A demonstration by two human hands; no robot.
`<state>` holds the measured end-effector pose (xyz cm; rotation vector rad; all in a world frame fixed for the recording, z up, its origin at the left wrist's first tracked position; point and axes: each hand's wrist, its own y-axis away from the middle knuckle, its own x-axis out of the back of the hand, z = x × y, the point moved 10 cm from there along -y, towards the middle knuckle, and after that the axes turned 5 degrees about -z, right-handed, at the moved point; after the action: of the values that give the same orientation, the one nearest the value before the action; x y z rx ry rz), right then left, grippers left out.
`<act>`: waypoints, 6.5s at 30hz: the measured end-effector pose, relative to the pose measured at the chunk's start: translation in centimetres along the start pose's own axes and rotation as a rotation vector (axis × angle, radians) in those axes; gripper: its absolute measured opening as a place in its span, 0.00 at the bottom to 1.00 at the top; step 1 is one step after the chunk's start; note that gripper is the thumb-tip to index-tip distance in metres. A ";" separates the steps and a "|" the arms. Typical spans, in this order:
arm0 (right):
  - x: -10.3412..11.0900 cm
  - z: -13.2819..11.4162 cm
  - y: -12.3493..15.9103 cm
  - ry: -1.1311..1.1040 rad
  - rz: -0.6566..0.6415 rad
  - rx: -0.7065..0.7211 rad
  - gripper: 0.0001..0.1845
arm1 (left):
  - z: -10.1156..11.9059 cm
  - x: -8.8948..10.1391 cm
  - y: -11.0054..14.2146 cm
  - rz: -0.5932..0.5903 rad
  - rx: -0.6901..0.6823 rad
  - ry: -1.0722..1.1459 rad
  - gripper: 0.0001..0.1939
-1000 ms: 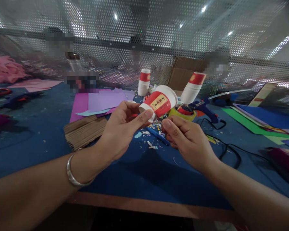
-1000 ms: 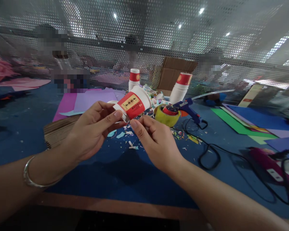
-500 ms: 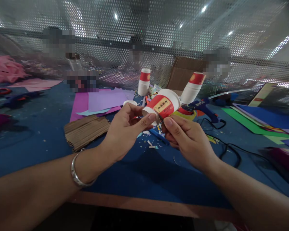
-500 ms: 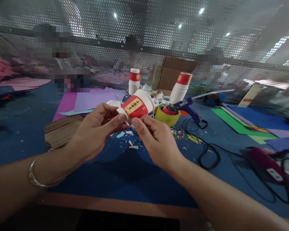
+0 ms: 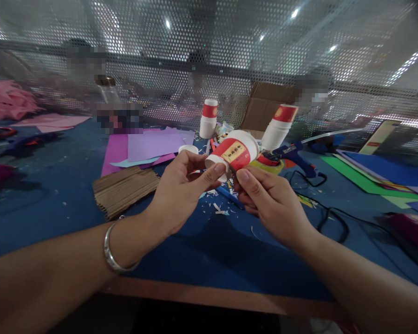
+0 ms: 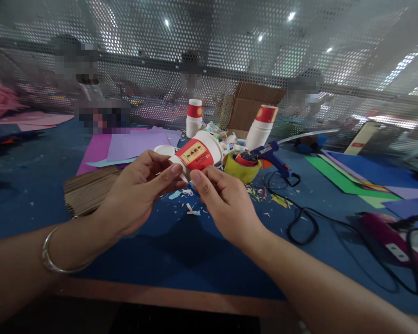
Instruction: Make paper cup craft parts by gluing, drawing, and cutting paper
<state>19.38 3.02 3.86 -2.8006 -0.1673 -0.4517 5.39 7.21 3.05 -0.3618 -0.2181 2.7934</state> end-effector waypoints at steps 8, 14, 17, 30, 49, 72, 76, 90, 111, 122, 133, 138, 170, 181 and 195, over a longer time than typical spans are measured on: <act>-0.2 0.5 0.0 -0.036 -0.008 -0.036 0.25 | 0.1 0.1 0.0 0.008 -0.001 -0.018 0.22; -0.2 0.4 0.0 -0.079 0.006 -0.031 0.25 | 0.0 0.2 -0.1 0.006 -0.010 -0.028 0.21; -0.2 0.3 -0.1 -0.043 -0.002 -0.015 0.25 | 0.1 0.2 -0.2 0.007 -0.012 -0.022 0.21; 0.1 0.0 -0.1 0.079 0.000 -0.013 0.25 | 0.7 0.6 -0.6 -0.004 -0.044 0.000 0.23; 0.3 -0.7 0.0 0.144 0.012 0.067 0.25 | 0.8 0.3 -0.2 -0.015 -0.054 -0.059 0.21; 0.9 -2.4 0.4 0.357 0.068 0.160 0.22 | 0.1 0.1 0.1 -0.003 -0.033 -0.038 0.20; 0.7 -2.7 0.3 0.391 0.071 0.181 0.21 | 0.0 0.1 0.3 0.001 -0.034 -0.036 0.21; 0.9 -3.3 0.5 0.489 0.082 0.233 0.20 | 0.1 -0.1 0.2 -0.016 -0.052 -0.026 0.21; 0.9 -4.0 0.7 0.531 0.090 0.305 0.17 | 0.4 -0.2 0.0 -0.088 -0.148 -0.095 0.19; 1.0 -3.9 0.7 0.521 0.083 0.279 0.18 | 1.6 0.0 0.2 -0.033 -0.201 -0.191 0.20; 0.7 -3.9 0.5 0.461 0.066 0.256 0.20 | 2.1 -0.6 0.5 -0.057 -0.215 -0.237 0.19; 0.8 -3.6 0.5 0.433 0.067 0.239 0.20 | 1.9 -0.9 0.7 -0.092 -0.215 -0.223 0.19; 0.6 -4.4 1.1 0.485 0.104 0.321 0.21 | 2.4 -1.2 1.0 -0.103 -0.301 -0.209 0.21; 0.8 -4.5 1.2 0.478 0.115 0.330 0.21 | 0.9 -1.5 0.4 -0.167 -0.149 0.043 0.16; 0.8 -4.0 1.2 0.440 0.104 0.308 0.21 | 1.9 -1.6 0.5 -0.184 -0.243 -0.166 0.18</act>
<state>19.17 0.72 7.46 -2.3325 0.0072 -0.9135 6.22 6.05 5.12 -0.1550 -0.6018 2.6190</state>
